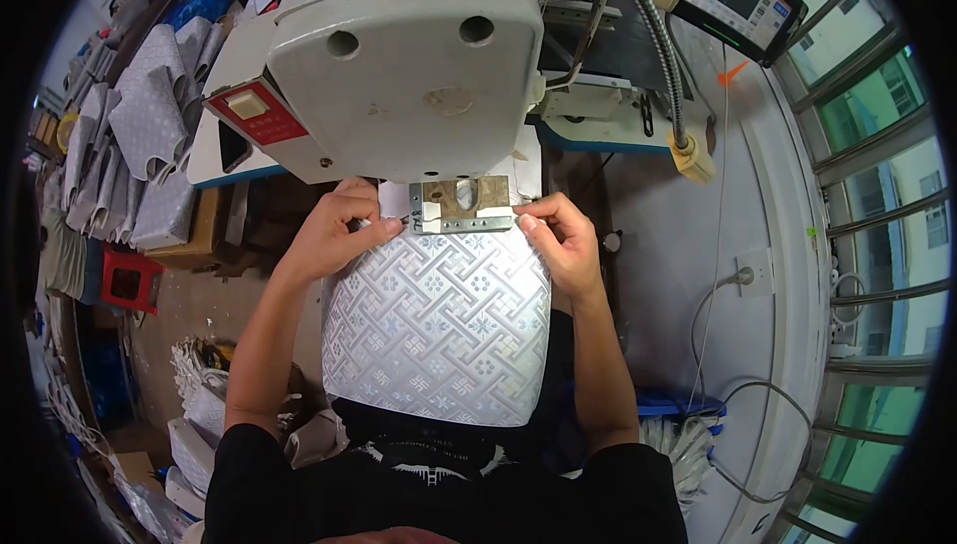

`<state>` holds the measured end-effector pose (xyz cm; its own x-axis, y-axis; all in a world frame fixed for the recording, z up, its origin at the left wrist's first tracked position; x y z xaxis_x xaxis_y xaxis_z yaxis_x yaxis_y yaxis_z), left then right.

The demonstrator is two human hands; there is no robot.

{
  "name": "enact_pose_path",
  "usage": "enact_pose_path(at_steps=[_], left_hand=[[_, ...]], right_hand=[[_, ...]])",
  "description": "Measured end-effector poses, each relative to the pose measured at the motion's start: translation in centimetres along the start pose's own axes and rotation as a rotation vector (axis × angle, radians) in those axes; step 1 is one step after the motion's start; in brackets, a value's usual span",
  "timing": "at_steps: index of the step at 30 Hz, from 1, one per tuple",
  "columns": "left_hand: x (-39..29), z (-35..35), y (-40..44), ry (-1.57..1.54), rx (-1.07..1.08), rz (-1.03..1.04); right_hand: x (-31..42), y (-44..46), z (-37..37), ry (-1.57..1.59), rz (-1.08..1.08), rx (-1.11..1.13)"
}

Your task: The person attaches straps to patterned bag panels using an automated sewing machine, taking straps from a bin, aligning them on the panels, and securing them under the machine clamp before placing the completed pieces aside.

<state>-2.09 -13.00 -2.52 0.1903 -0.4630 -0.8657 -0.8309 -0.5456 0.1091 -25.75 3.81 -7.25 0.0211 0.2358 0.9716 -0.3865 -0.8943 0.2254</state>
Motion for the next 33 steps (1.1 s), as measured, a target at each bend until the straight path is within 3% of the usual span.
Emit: enact_pose_path(at_steps=[8, 12, 15, 17, 19, 21, 26, 31, 33], left_hand=[[0.8, -0.2, -0.2, -0.049, 0.071, -0.083], [3.9, -2.0, -1.7, -0.069, -0.033, -0.302], [2.7, -3.1, -2.4, -0.121, -0.156, -0.110], [1.9, -2.1, -1.9, 0.092, -0.117, 0.118], [0.2, -0.9, -1.4, 0.231, -0.096, 0.210], [0.0, -0.4, -1.2, 0.279, -0.125, 0.028], [0.8, -0.1, -0.8, 0.306, -0.082, -0.045], [0.2, -0.2, -0.2, 0.252, -0.071, -0.059], [-0.6, -0.1, -0.3, 0.232, -0.102, -0.043]], right_hand=[[-0.4, -0.1, 0.1, 0.025, 0.031, 0.009], [-0.2, -0.1, 0.2, 0.035, 0.037, -0.005], [0.1, -0.2, 0.4, -0.046, 0.007, -0.031], [-0.2, 0.0, -0.4, -0.142, -0.082, -0.033], [-0.5, -0.2, -0.4, -0.113, -0.020, -0.080], [0.0, -0.2, -0.1, -0.116, -0.051, -0.176], [0.0, -0.5, -0.4, -0.336, 0.025, -0.041], [-2.7, -0.1, -0.7, -0.118, 0.183, -0.012], [-3.1, 0.2, -0.7, -0.061, 0.130, 0.041]])
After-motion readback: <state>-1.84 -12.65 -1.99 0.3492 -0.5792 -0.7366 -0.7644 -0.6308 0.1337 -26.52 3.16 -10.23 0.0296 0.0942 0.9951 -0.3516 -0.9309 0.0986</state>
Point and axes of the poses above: each hand's wrist, its own y-axis towards the middle knuckle, its own z-axis out of the palm, x = y × z, the point moved 8 cm from there along y, towards the middle knuckle, and after that the axes turned 2 degrees about -z, right-handed, at the moved point
